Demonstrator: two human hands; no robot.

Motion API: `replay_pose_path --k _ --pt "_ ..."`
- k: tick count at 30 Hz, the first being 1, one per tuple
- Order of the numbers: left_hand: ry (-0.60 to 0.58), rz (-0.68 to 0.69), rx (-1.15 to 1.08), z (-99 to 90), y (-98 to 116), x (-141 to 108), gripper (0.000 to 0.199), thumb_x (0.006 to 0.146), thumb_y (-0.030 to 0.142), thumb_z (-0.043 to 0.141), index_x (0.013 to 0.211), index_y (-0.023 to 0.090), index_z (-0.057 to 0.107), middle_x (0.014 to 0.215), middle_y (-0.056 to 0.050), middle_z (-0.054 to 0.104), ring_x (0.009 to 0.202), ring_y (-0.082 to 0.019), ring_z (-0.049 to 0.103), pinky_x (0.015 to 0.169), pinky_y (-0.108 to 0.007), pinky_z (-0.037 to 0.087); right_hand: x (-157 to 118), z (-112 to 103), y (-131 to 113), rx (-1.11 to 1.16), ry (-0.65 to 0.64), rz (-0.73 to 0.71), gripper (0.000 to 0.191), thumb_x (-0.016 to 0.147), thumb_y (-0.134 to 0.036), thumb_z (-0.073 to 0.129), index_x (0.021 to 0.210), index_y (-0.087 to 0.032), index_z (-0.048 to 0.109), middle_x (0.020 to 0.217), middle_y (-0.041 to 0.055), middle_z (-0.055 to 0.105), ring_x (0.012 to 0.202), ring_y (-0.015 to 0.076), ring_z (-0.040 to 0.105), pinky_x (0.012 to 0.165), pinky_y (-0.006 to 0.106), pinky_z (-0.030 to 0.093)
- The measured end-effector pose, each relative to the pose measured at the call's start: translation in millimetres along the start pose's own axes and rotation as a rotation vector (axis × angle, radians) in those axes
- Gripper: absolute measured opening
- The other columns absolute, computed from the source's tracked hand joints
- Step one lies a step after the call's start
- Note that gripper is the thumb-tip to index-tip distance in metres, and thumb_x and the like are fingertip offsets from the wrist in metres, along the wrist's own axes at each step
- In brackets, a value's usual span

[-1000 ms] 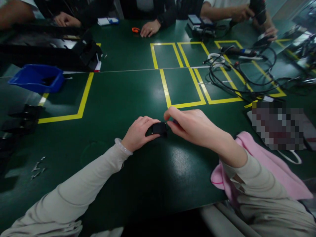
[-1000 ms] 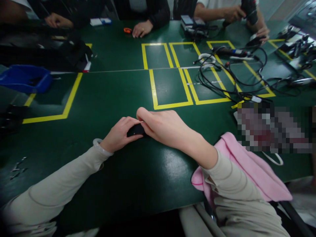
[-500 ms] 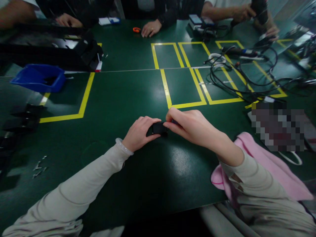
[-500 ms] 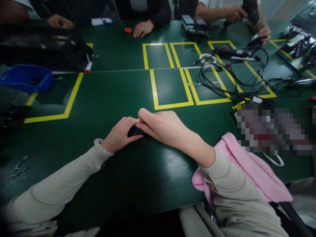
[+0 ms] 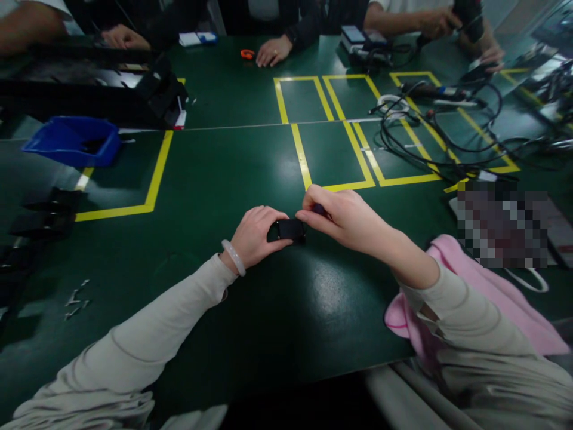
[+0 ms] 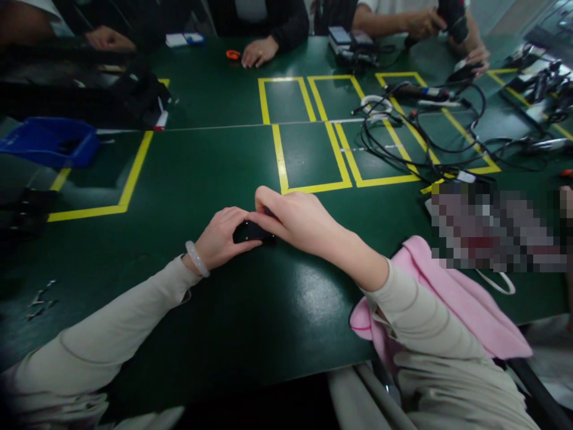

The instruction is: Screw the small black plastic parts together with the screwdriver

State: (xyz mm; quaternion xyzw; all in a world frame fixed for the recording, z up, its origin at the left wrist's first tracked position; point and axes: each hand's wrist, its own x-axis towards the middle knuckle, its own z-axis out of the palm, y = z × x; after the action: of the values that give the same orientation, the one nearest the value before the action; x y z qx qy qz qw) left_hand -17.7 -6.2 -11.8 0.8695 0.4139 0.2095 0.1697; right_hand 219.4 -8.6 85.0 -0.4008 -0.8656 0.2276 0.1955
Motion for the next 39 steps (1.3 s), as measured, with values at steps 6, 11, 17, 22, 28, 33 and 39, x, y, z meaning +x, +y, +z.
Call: replay_pose_path --k 6,11,17,22,28,33,39 --pt "-0.005 -0.007 -0.033 -2.3 1.3 0.6 0.042 0.091 0.048 0.070 0.117 0.016 0.062 0.112 -0.011 0.068 0.108 -0.029 0.063 0.100 -0.048 0.048 -10.7 9.0 14.6 0.100 0.147 -0.027 0.022 0.101 -0.037 0.052 0.086 -0.022 0.049 0.069 -0.0032 0.054 0.059 0.0112 0.046 0.061 0.025 0.032" --pt "-0.026 -0.046 -0.029 -5.4 5.9 -0.5 0.039 0.094 0.044 0.067 0.121 0.017 0.059 0.118 -0.011 0.065 0.110 -0.028 0.064 0.093 -0.045 0.053 -13.1 18.8 31.4 0.189 0.319 -0.031 0.026 0.101 -0.041 0.053 0.082 -0.023 0.047 0.069 -0.0032 0.055 0.059 0.0111 0.050 0.060 0.026 0.035" --pt "-0.023 -0.055 -0.079 -5.7 5.3 -1.5 0.038 0.095 0.042 0.065 0.122 0.017 0.059 0.120 -0.012 0.064 0.111 -0.028 0.063 0.095 -0.045 0.054 -12.4 24.9 40.7 0.361 0.382 0.025 0.033 0.099 -0.048 0.059 0.081 -0.023 0.049 0.059 -0.0073 0.048 0.051 0.0099 0.045 0.055 0.026 0.035" --pt "0.002 -0.018 -0.088 -4.9 4.2 -3.1 0.051 0.097 0.037 0.063 0.143 0.018 0.050 0.128 -0.012 0.062 0.114 -0.028 0.061 0.099 -0.045 0.052 -13.0 27.7 45.1 0.382 0.401 0.054 0.035 0.099 -0.051 0.058 0.081 -0.023 0.049 0.060 -0.0066 0.050 0.053 0.0100 0.045 0.056 0.027 0.035" --pt "-0.038 0.029 -0.013 -2.4 2.6 -3.9 0.044 0.103 0.040 0.052 0.145 0.027 0.056 0.125 -0.010 0.060 0.111 -0.026 0.058 0.098 -0.044 0.050 -13.7 26.1 45.9 0.397 0.374 0.057 0.036 0.098 -0.054 0.060 0.082 -0.023 0.050 0.059 -0.0069 0.050 0.052 0.0100 0.044 0.055 0.027 0.033" --pt "-0.035 0.029 -0.005 -1.1 1.7 -4.1 0.044 0.103 0.039 0.052 0.145 0.030 0.057 0.125 -0.010 0.059 0.108 -0.025 0.057 0.096 -0.043 0.050 -10.6 20.3 45.7 0.445 0.300 0.122 0.038 0.098 -0.060 0.059 0.087 -0.025 0.050 0.053 -0.0094 0.047 0.045 0.0110 0.046 0.050 0.026 0.033" --pt "-0.043 0.016 -0.019 -2.9 2.8 -3.4 0.044 0.103 0.039 0.051 0.145 0.029 0.058 0.126 -0.010 0.059 0.111 -0.026 0.056 0.098 -0.045 0.049 -20.0 16.7 43.5 0.378 0.271 0.121 0.036 0.103 -0.056 0.050 0.087 -0.023 0.049 0.055 -0.0082 0.050 0.048 0.0104 0.049 0.054 0.026 0.036"
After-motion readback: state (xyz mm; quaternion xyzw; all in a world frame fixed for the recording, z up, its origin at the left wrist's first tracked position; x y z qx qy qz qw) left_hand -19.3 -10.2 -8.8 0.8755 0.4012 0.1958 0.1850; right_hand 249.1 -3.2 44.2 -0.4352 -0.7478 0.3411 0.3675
